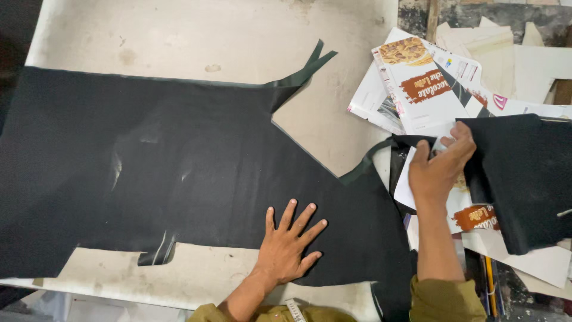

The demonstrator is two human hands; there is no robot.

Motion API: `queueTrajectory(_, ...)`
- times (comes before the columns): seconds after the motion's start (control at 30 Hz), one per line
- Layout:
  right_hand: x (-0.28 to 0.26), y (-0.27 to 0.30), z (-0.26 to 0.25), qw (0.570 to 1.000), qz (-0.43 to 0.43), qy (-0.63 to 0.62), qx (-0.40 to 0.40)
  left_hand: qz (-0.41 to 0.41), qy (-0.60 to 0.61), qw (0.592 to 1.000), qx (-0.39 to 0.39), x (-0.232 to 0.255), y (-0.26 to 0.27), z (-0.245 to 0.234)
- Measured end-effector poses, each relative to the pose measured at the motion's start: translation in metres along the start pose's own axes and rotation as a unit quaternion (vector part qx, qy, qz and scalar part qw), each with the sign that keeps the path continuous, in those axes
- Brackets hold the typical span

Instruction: The person lays out a large piece of black fabric on a work table, places a printed paper pattern on top, and traces its outline with chalk. They then use scissors to cut the fabric along the traced lines, producing a shaped fabric piece.

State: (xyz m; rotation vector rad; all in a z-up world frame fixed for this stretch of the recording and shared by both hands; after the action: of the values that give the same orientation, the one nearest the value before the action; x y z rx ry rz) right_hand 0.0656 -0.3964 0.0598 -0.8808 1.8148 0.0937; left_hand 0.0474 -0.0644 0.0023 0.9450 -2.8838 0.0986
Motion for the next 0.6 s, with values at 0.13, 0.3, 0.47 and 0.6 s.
queueTrajectory(0.13, -0.061, 0.083, 0.027, 0.953, -0.237, 0.114, -0.149, 0.006, 0.033, 0.999, -0.007, -0.001, -0.001, -0.009)
queueTrajectory(0.3, -0.056, 0.137, 0.027, 0.943, -0.167, 0.235, -0.166, -0.012, 0.069, 0.997, 0.031, -0.002, 0.005, -0.024)
queueTrajectory(0.47, -0.003, 0.139, 0.015, 0.939, -0.123, 0.288, -0.144, -0.025, 0.071, 0.995, 0.067, -0.077, -0.014, -0.019)
queueTrajectory(0.6, 0.025, 0.143, 0.013, 0.949, -0.137, 0.269, -0.096, -0.167, -0.046, 0.981, 0.088, -0.235, -0.042, -0.033)
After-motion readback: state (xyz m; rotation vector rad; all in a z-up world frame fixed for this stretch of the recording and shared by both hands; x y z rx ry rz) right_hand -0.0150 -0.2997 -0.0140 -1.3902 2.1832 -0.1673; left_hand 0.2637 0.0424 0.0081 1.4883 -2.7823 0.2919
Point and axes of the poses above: each hand's wrist, its own y-axis away from the middle knuckle, its own z-axis out of the palm, x = y × z, the point moved 8 cm from there along -y, towards the middle knuckle, and after that the axes turned 13 degrees about -y, right-handed, at the moved point
